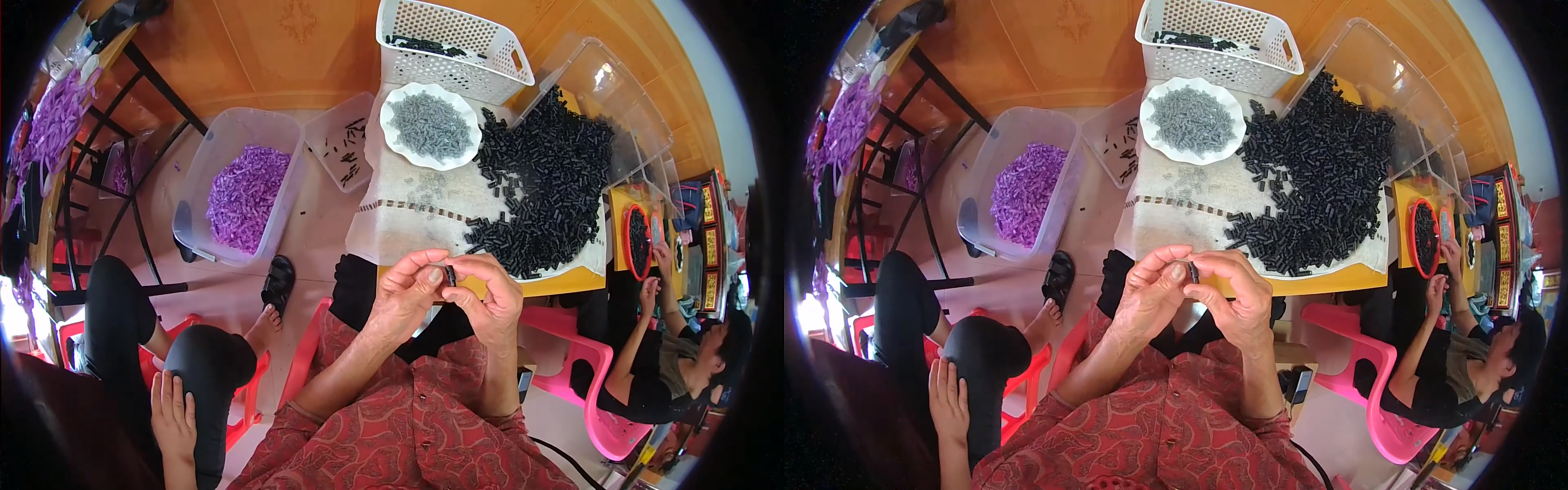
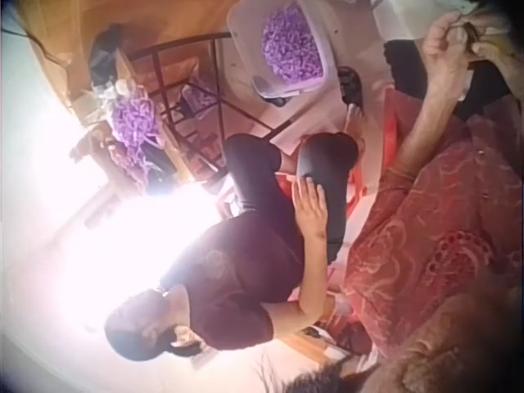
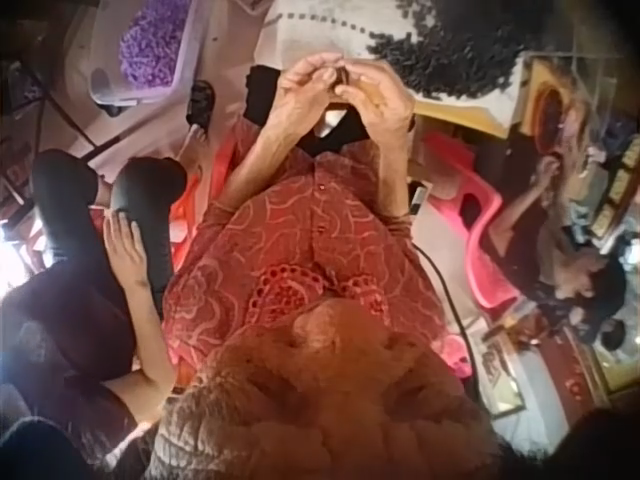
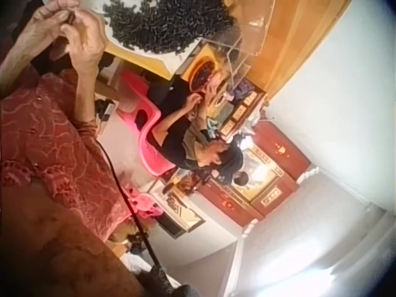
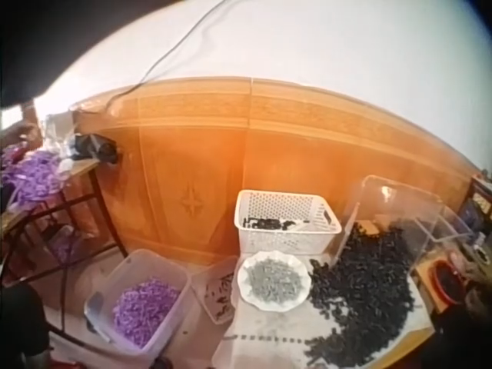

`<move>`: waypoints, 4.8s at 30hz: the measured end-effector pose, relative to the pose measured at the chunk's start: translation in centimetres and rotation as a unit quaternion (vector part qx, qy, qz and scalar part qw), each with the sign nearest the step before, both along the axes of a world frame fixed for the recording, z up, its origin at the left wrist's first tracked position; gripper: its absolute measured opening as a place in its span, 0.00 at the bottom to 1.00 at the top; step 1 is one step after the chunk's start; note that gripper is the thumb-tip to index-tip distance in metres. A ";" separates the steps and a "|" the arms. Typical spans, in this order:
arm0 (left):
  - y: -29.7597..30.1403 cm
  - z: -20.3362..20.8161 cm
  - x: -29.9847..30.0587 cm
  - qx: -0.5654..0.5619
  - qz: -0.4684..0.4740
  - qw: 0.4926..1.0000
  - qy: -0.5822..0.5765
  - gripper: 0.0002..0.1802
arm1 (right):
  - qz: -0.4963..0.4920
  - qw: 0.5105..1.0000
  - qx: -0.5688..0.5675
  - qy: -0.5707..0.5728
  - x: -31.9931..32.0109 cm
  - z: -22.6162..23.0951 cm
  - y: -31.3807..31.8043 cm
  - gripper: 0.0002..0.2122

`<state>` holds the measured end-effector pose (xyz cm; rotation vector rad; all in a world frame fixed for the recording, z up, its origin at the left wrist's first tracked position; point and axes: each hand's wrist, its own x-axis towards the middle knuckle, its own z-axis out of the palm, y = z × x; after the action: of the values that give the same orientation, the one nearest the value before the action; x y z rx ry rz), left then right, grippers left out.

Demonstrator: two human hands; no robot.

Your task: Manual assembly of small black and silver industrial components.

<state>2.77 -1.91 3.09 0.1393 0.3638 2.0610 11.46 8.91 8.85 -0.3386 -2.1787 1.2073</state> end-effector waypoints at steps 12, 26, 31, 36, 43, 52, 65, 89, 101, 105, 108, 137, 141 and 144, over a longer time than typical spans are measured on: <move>0.2 -1.2 0.2 -0.026 0.061 0.997 0.046 0.13 | -0.122 0.990 0.070 0.002 -0.4 -0.4 -2.2 0.10; 0.0 -2.1 0.2 -0.014 -0.044 0.985 -0.164 0.12 | -0.101 0.993 -0.052 -0.027 -0.2 -1.3 -2.8 0.06; 0.2 -1.9 0.6 -0.038 -0.064 0.982 -0.175 0.11 | -0.052 0.981 -0.178 -0.050 0.7 -1.8 -1.8 0.04; 0.0 -1.6 0.8 -0.066 -0.026 0.983 -0.170 0.11 | -0.077 0.960 -0.269 -0.021 0.4 -1.5 -2.4 0.04; 0.1 -1.8 0.8 -0.026 -0.040 0.989 -0.139 0.10 | -0.058 0.905 -0.420 -0.011 0.6 -1.8 -1.6 0.03; 0.3 -1.8 1.0 -0.015 -0.017 0.988 -0.154 0.11 | -0.050 0.957 -0.286 0.002 0.6 -1.2 -2.5 0.05; 0.1 -1.5 0.9 -0.014 -0.012 0.986 -0.164 0.13 | -0.049 0.977 -0.207 0.006 0.5 -1.5 -2.5 0.07; 0.0 -1.7 0.7 -0.024 -0.009 0.990 -0.137 0.13 | -0.055 0.991 -0.119 0.032 -0.1 -1.8 -2.7 0.08; -0.2 -1.9 0.6 0.002 -0.018 0.987 -0.157 0.13 | -0.087 0.995 -0.028 0.033 -0.3 -1.8 -3.1 0.08; -0.2 -2.1 0.5 0.002 -0.013 0.989 -0.147 0.13 | -0.091 0.996 -0.001 0.011 -0.4 -1.3 -3.3 0.07; -0.3 -2.3 0.4 0.005 -0.019 0.989 -0.145 0.13 | -0.087 0.996 0.017 0.020 -0.5 -1.3 -3.3 0.07; -0.5 -1.4 -0.1 0.008 -0.020 0.995 -0.097 0.11 | -0.084 0.993 0.082 -0.006 -0.7 -1.0 -1.9 0.12; -0.4 -1.4 0.0 0.002 -0.022 0.995 -0.096 0.11 | -0.057 0.990 0.126 0.009 -1.2 -0.3 -1.6 0.16; -0.2 -1.3 0.2 -0.009 -0.012 0.993 -0.118 0.12 | -0.023 0.991 0.129 0.007 -1.4 -0.2 -1.0 0.17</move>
<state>2.95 -2.08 1.79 -0.1109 0.2338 2.0232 10.07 7.86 8.62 -0.2665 -2.2682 0.8857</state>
